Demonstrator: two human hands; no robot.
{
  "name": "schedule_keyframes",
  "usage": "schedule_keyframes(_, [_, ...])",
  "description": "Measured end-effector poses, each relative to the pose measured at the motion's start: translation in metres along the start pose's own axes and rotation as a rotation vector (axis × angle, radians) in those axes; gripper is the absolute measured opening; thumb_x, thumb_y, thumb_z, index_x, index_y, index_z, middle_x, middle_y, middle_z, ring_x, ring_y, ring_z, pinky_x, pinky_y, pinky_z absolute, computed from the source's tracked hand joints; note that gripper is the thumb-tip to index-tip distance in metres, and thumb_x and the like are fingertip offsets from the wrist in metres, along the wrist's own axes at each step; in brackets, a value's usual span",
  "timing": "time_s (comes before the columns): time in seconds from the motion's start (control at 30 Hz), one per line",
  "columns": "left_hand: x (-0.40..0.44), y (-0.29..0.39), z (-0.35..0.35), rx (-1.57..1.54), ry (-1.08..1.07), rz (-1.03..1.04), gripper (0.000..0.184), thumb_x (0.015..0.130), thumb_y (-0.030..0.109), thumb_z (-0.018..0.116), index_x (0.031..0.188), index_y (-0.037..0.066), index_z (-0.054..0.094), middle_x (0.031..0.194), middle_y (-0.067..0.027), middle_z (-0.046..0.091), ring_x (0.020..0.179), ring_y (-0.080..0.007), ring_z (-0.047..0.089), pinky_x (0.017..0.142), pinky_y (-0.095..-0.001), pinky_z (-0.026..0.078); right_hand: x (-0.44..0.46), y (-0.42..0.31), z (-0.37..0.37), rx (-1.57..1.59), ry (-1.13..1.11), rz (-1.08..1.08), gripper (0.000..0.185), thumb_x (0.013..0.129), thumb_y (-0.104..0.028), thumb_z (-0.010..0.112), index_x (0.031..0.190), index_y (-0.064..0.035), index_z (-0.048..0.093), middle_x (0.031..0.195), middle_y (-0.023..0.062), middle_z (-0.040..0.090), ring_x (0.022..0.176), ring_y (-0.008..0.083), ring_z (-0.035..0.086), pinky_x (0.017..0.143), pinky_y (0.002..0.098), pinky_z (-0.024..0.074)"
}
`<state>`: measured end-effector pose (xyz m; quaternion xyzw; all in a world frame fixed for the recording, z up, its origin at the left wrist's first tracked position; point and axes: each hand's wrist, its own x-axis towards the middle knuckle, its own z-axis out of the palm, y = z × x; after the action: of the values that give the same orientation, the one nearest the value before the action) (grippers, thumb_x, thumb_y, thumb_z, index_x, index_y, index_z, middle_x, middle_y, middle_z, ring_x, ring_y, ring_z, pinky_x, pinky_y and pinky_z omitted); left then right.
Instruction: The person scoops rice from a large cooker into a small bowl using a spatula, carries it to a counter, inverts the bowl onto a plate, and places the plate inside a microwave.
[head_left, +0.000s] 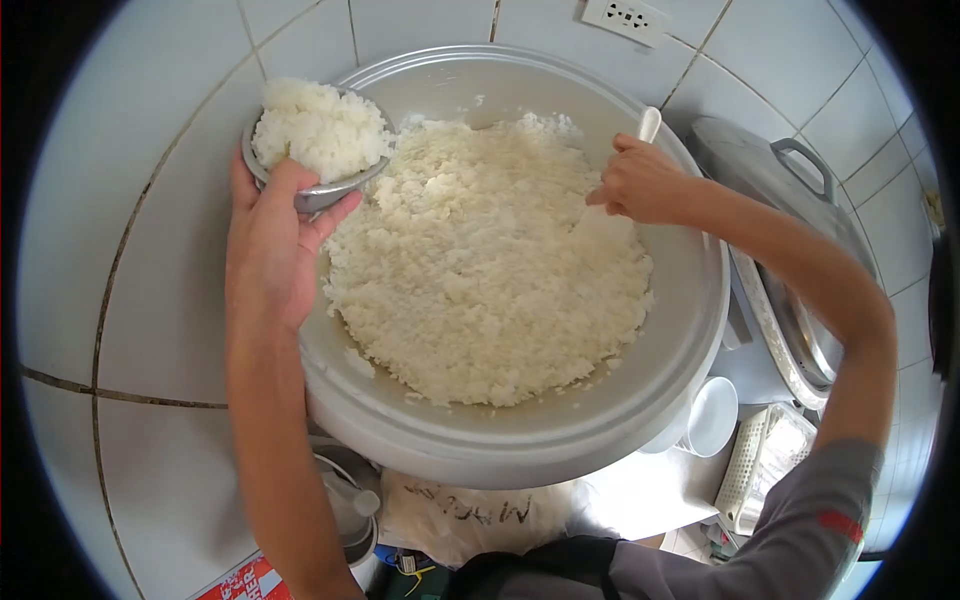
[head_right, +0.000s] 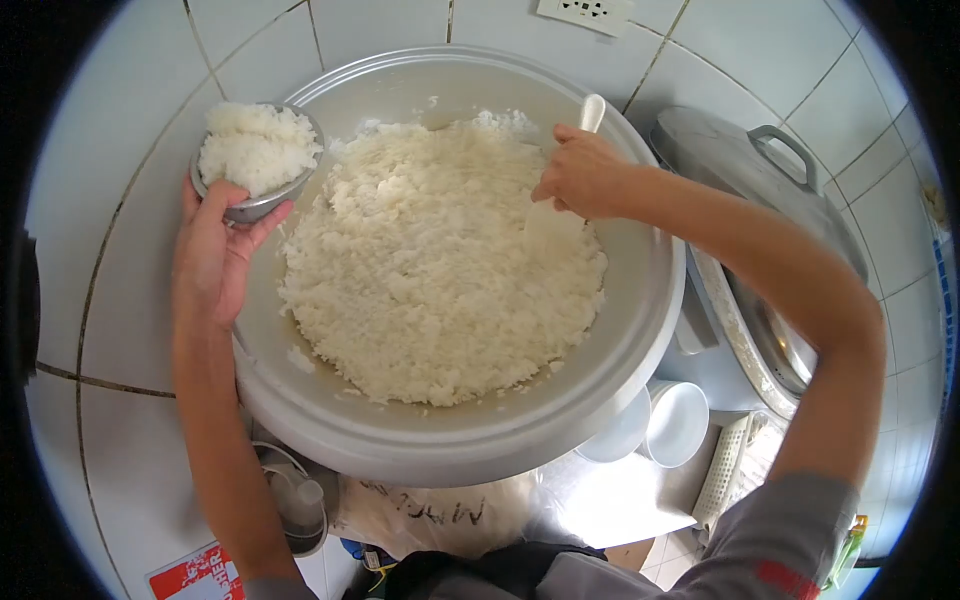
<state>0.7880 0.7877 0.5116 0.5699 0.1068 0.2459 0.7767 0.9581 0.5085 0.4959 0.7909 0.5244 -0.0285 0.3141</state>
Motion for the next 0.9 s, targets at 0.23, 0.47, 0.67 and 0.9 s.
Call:
schedule_keyframes(0.23, [-0.001, -0.001, 0.001, -0.010, -0.013, 0.009, 0.054, 0.078, 0.003, 0.045, 0.128, 0.005, 0.027, 0.115, -0.0121, 0.044, 0.101, -0.0258, 0.052, 0.089, -0.0426, 0.044, -0.013, -0.013, 0.006, -0.371, 0.006, 0.091, 0.021, 0.080, -0.019, 0.058, 0.099, -0.0245, 0.062, 0.064, -0.0014, 0.058, 0.066, 0.0131, 0.054, 0.083, 0.0282, 0.0312])
schedule_keyframes(0.47, [-0.001, -0.003, -0.004, -0.003, 0.024, 0.033, 0.053, 0.078, 0.003, 0.045, 0.128, 0.005, 0.027, 0.114, -0.0121, 0.045, 0.100, -0.0258, 0.052, 0.089, -0.0426, 0.044, -0.014, -0.016, -0.009, -0.125, -0.366, 0.260, 0.021, 0.079, -0.020, 0.058, 0.100, -0.0233, 0.062, 0.072, -0.0003, 0.061, 0.071, 0.0138, 0.057, 0.088, 0.0308, 0.0281])
schedule_keyframes(0.67, [-0.001, -0.003, -0.005, -0.004, 0.013, 0.040, 0.056, 0.078, 0.003, 0.044, 0.130, 0.006, 0.025, 0.119, -0.0131, 0.042, 0.105, -0.0275, 0.049, 0.090, -0.0424, 0.044, -0.020, -0.015, 0.001, 0.073, -0.281, 0.229, 0.017, 0.077, -0.020, 0.060, 0.093, -0.0232, 0.065, 0.063, -0.0004, 0.059, 0.066, 0.0151, 0.055, 0.086, 0.0316, 0.0279])
schedule_keyframes(0.9, [-0.003, -0.001, -0.004, 0.026, 0.055, 0.036, 0.056, 0.077, 0.003, 0.044, 0.130, 0.006, 0.026, 0.120, -0.0133, 0.041, 0.106, -0.0283, 0.049, 0.089, -0.0416, 0.046, -0.013, -0.030, -0.002, 0.147, -0.176, 0.064, 0.020, 0.076, -0.022, 0.062, 0.095, -0.0240, 0.066, 0.063, 0.0000, 0.060, 0.065, 0.0144, 0.054, 0.082, 0.0315, 0.0291])
